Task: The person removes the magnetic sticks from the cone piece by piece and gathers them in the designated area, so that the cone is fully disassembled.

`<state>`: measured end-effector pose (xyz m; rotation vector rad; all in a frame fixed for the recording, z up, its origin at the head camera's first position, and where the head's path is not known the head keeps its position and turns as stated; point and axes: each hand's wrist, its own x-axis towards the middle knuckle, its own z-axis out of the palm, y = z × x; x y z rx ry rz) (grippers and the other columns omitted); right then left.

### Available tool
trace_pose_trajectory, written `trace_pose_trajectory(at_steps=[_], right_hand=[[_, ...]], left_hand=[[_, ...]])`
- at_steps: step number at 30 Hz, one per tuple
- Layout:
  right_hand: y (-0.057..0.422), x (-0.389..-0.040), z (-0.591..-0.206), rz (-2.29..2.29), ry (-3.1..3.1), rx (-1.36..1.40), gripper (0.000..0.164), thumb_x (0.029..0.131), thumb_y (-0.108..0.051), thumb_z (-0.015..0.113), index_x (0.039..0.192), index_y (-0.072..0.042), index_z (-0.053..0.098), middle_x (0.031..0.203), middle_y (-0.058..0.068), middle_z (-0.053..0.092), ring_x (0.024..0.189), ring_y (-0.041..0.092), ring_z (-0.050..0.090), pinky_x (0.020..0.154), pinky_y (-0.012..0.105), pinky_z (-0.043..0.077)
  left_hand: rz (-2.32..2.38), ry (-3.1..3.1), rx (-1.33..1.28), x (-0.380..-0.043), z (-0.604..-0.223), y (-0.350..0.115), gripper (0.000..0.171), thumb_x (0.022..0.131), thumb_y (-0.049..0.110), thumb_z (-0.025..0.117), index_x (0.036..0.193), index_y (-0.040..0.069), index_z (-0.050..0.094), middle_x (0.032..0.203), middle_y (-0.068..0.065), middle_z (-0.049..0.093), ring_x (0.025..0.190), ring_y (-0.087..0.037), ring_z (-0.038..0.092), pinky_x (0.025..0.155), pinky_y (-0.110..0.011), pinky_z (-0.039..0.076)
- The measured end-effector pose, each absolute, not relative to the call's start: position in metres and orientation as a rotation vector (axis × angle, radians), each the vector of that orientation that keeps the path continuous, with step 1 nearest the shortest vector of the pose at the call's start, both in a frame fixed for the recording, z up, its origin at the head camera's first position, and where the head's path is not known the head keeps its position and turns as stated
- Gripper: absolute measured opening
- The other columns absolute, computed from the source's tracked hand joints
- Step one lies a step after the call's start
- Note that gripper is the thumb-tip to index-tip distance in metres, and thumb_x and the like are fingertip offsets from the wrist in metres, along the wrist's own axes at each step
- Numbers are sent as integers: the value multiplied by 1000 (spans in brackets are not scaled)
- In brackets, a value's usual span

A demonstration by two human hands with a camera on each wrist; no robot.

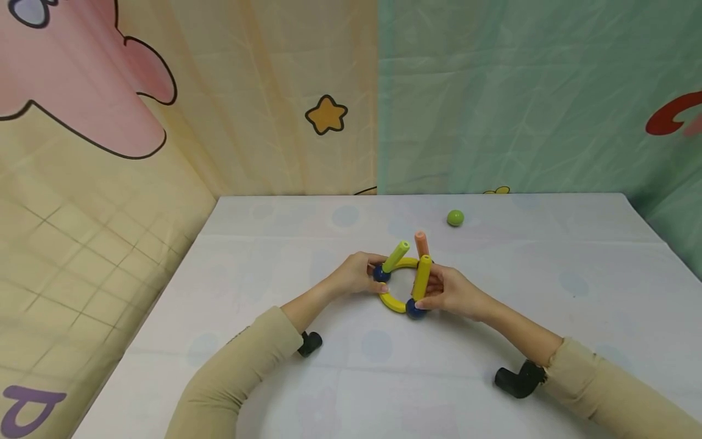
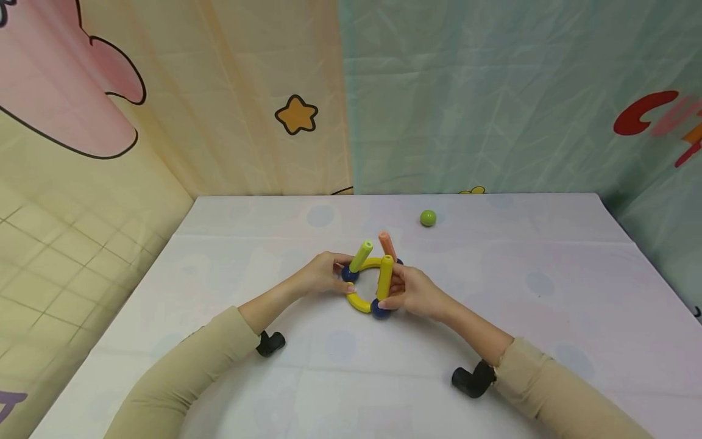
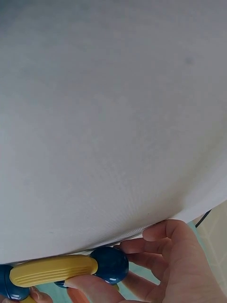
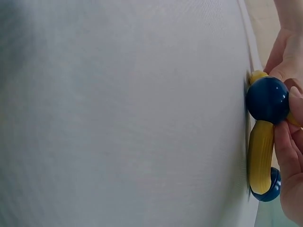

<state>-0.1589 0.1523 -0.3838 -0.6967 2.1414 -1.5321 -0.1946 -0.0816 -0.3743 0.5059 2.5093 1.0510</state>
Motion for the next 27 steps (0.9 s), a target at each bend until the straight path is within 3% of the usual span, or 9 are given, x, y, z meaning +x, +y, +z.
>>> trace_pose_trajectory(at_steps=[11, 15, 27], right_hand=[[154, -157, -384, -1543, 2144, -745, 53, 83, -1, 67, 125, 15, 38, 106, 25, 57, 98, 32, 62, 76, 28, 52], [155, -158, -385, -1522, 2188, -724, 50, 82, -4, 69, 121, 13, 42, 103, 20, 59, 95, 28, 63, 75, 27, 52], [164, -156, -383, -1628, 2196, -506, 62, 79, -9, 74, 127, 13, 41, 104, 22, 63, 88, 19, 64, 76, 27, 52]], left_hand=[[1057, 2505, 494, -194, -375, -82, 61, 73, 15, 80, 129, 11, 57, 120, -3, 61, 93, -16, 52, 83, -27, 45], [1054, 2508, 488, -194, -375, -82, 61, 73, 15, 81, 129, 11, 57, 119, -3, 61, 92, -16, 52, 81, -27, 44], [1065, 2497, 493, -195, -375, -82, 62, 73, 14, 80, 130, 10, 56, 123, -4, 60, 93, -16, 52, 83, -27, 44]])
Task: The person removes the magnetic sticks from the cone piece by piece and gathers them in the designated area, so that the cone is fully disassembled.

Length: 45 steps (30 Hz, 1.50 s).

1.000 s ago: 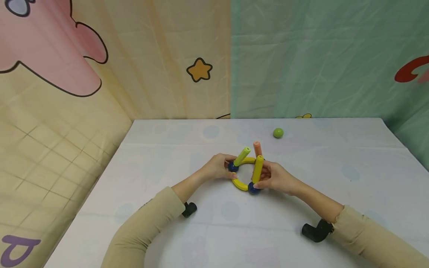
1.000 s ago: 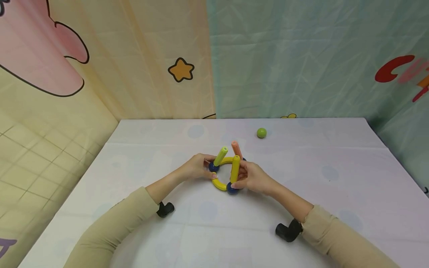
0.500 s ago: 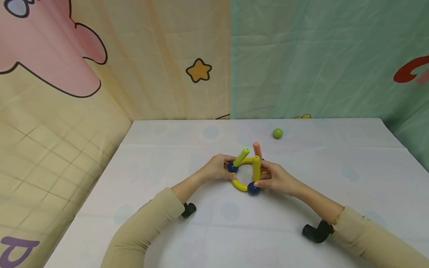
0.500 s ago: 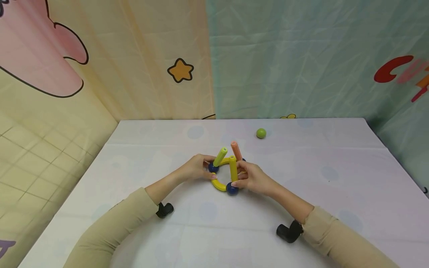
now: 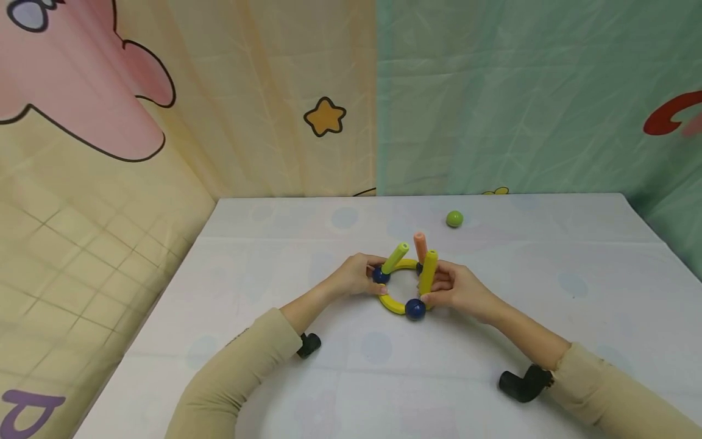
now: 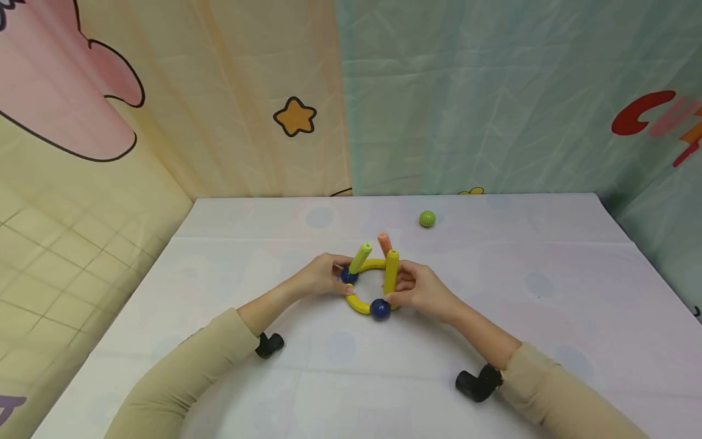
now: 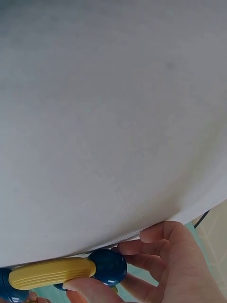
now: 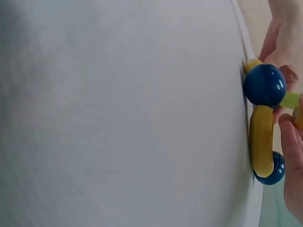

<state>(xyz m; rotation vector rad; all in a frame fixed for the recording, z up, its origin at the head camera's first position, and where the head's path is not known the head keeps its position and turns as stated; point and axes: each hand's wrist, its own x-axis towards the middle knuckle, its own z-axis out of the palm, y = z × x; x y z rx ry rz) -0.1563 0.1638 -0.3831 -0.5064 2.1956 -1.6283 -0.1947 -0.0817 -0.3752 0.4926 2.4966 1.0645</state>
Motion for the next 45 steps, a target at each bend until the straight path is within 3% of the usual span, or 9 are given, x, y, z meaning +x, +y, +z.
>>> trace_pose_trajectory(at_steps=[17, 36, 45], right_hand=[[194, -159, -375, -1667, 2310, -378, 54, 81, -12, 73, 122, 9, 46, 111, 19, 55, 88, 14, 64, 77, 25, 51], [224, -169, -369, -1611, 2403, -144, 67, 85, -22, 70, 135, 9, 37, 110, 12, 53, 84, 3, 60, 76, 18, 48], [239, -182, -367, -1638, 2369, -16, 75, 85, -23, 70, 140, 8, 30, 98, -5, 53, 82, 1, 56, 75, 15, 47]], left_hand=[[1059, 2507, 501, -195, -376, -82, 61, 73, 14, 81, 129, 10, 57, 120, -4, 61, 90, -16, 52, 79, -25, 44], [1049, 2515, 557, -197, -378, -83, 60, 73, 13, 80, 129, 9, 56, 120, -5, 61, 90, -15, 53, 81, -25, 45], [1050, 2511, 579, -196, -377, -84, 60, 74, 14, 80, 129, 7, 56, 117, -7, 61, 88, -15, 52, 78, -23, 45]])
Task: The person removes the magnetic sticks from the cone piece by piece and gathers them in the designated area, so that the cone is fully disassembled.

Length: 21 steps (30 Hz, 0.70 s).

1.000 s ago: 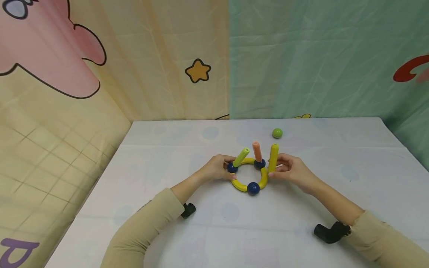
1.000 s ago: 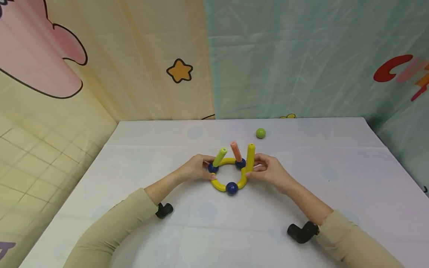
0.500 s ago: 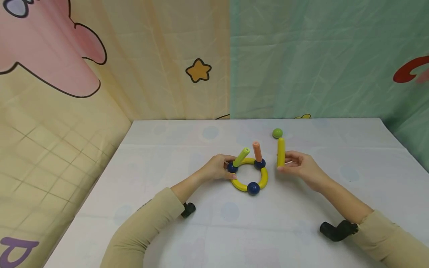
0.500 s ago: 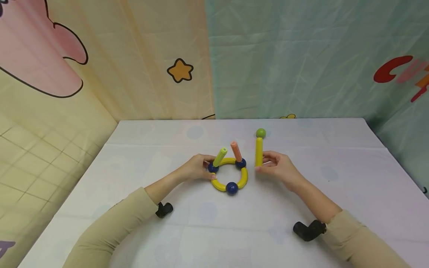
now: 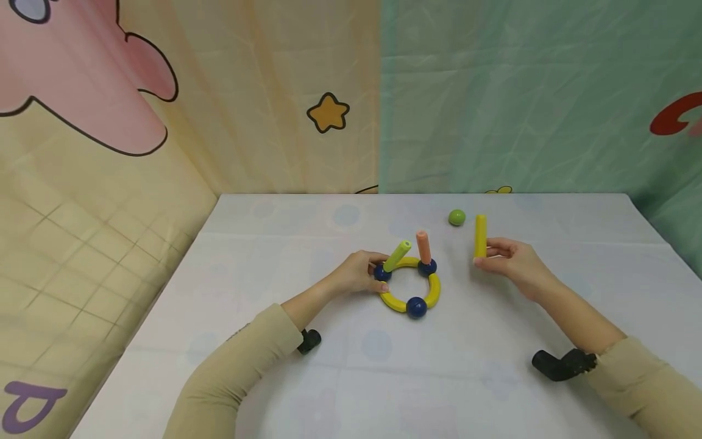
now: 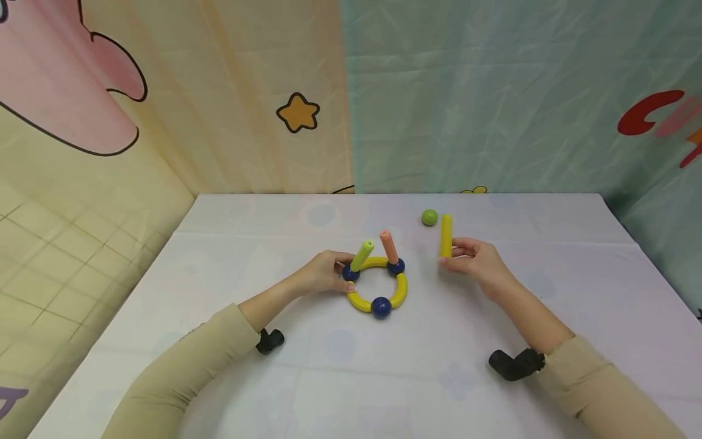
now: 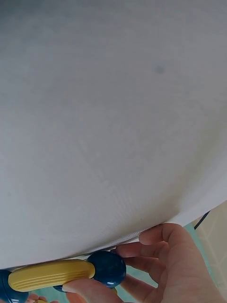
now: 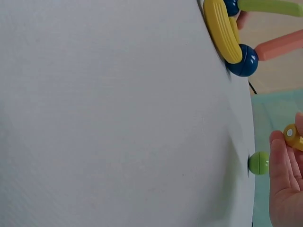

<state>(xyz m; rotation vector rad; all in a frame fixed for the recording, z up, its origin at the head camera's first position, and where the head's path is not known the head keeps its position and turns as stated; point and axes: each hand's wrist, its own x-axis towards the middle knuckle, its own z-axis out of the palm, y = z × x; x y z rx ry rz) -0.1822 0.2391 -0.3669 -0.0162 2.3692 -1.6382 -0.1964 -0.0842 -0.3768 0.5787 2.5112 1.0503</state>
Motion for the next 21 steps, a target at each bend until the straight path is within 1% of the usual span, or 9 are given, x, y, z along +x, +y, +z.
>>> trace_pose_trajectory(at_steps=[5, 13, 18, 21], right_hand=[[248, -188, -366, -1685, 2321, 47, 78, 85, -22, 69, 142, 8, 25, 95, -9, 51, 80, -1, 55, 74, 15, 47], [262, -199, -368, -1797, 2257, 112, 78, 84, -16, 70, 141, 11, 23, 83, -15, 56, 75, -2, 58, 71, 16, 49], [267, -206, -369, -1925, 2149, 153, 79, 82, -7, 71, 139, 13, 21, 78, -10, 60, 72, 1, 62, 69, 18, 50], [269, -210, -369, -1901, 2169, 169, 81, 82, -8, 71, 141, 13, 20, 77, -10, 59, 72, 0, 62, 70, 18, 51]], left_hand=[[1044, 2512, 576, -197, -377, -84, 60, 73, 14, 80, 128, 8, 56, 118, -6, 61, 88, -15, 52, 78, -23, 44], [1045, 2512, 577, -197, -377, -84, 61, 73, 14, 80, 129, 8, 56, 118, -6, 61, 88, -15, 52, 78, -23, 44], [1057, 2502, 578, -198, -378, -84, 60, 73, 14, 80, 128, 8, 56, 117, -6, 61, 88, -15, 53, 78, -23, 45], [1060, 2502, 577, -198, -378, -84, 60, 73, 14, 80, 128, 9, 57, 116, -6, 61, 88, -15, 53, 79, -24, 45]])
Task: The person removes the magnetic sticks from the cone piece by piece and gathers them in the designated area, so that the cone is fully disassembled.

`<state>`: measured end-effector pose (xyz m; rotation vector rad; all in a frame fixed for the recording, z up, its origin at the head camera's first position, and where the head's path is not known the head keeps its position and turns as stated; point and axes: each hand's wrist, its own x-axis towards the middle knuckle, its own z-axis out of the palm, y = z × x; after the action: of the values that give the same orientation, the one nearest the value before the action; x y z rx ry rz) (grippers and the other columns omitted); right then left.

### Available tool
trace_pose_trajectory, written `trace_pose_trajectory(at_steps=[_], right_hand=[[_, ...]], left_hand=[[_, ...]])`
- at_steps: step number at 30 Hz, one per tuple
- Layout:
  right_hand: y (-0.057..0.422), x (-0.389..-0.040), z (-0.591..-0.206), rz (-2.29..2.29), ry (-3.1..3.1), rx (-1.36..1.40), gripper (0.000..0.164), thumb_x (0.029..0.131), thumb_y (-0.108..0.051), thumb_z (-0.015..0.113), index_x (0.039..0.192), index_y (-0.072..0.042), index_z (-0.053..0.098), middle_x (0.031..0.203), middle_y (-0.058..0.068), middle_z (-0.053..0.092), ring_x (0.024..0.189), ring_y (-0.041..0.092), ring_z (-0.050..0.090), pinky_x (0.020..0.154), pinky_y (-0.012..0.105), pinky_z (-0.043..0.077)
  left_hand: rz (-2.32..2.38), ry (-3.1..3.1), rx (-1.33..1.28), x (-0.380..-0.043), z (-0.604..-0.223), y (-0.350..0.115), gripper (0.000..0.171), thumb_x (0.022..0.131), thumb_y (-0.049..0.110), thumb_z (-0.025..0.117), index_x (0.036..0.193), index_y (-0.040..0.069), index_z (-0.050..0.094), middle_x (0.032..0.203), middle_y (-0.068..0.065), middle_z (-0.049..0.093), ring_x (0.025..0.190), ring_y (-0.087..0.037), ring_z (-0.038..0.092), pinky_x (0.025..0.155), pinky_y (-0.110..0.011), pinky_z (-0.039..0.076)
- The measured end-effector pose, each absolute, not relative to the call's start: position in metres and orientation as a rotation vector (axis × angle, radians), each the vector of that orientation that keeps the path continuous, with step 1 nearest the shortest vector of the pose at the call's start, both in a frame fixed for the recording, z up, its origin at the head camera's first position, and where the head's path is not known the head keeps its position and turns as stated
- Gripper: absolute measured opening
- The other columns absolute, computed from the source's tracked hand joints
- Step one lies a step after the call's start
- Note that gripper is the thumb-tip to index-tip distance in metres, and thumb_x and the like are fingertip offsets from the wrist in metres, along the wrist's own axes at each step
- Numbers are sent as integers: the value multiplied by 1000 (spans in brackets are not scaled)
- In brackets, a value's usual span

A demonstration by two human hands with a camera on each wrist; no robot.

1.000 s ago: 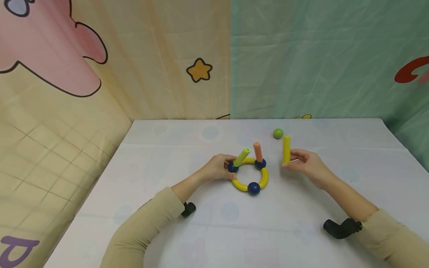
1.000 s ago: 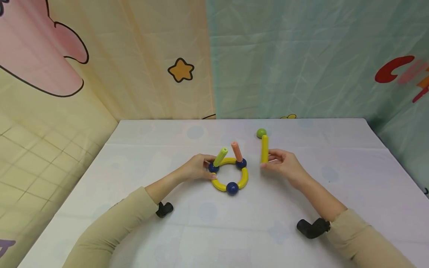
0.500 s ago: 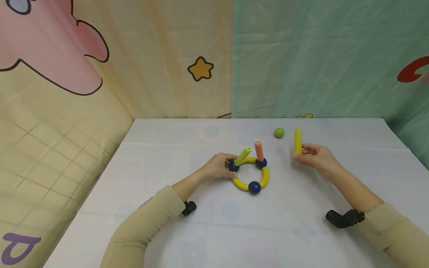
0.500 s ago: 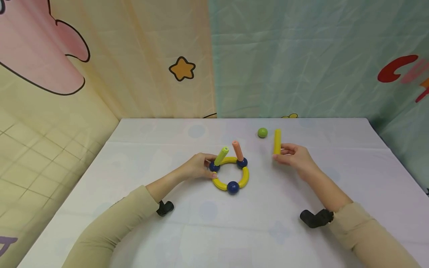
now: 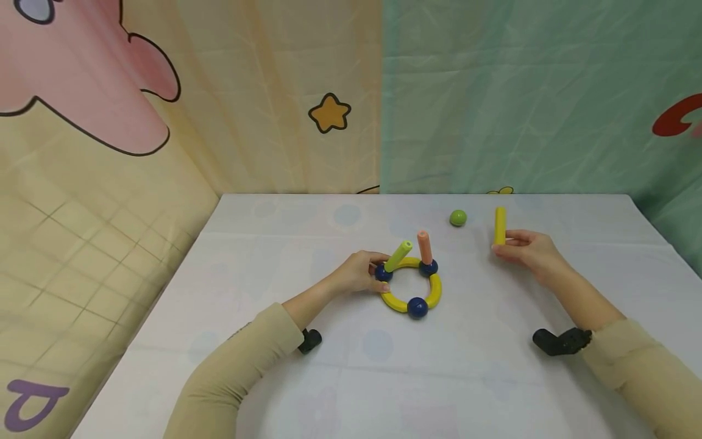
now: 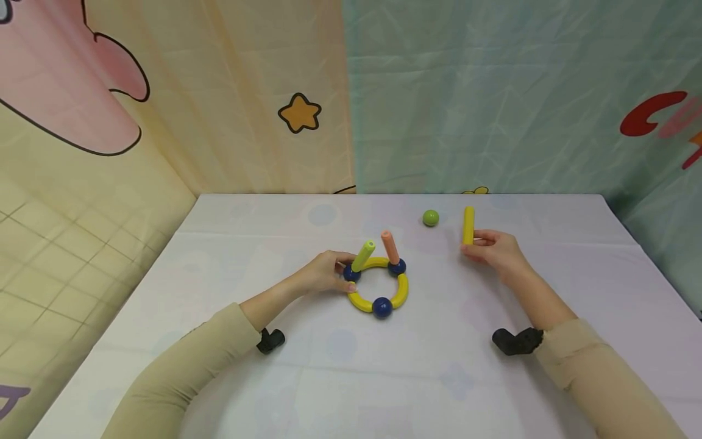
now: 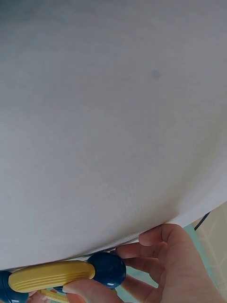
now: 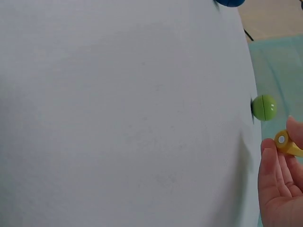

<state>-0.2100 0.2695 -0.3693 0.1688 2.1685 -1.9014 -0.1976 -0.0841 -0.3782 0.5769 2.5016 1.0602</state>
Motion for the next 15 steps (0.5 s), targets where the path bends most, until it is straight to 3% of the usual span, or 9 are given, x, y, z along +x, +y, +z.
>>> trace_pose_trajectory(at_steps=[4, 9, 15], right_hand=[[272, -218, -371, -1785, 2277, 189, 81, 84, -16, 70, 142, 11, 20, 76, -15, 58, 72, -4, 60, 71, 17, 50], [277, -228, -376, -1693, 2381, 253, 74, 85, -22, 70, 141, 7, 31, 77, -14, 57, 70, -3, 60, 69, 17, 50], [277, -237, -380, -1710, 2394, 369, 58, 87, -21, 66, 134, 5, 42, 116, 6, 45, 71, -5, 59, 72, 17, 49]], left_hand=[[1069, 2500, 570, -198, -379, -84, 60, 73, 14, 80, 128, 9, 57, 115, -6, 61, 88, -15, 53, 79, -24, 45], [1069, 2498, 557, -197, -378, -84, 60, 74, 13, 80, 129, 9, 56, 119, -6, 60, 88, -15, 52, 79, -23, 44], [1075, 2497, 546, -196, -378, -83, 61, 73, 13, 80, 129, 9, 56, 120, -6, 60, 89, -15, 53, 80, -24, 45]])
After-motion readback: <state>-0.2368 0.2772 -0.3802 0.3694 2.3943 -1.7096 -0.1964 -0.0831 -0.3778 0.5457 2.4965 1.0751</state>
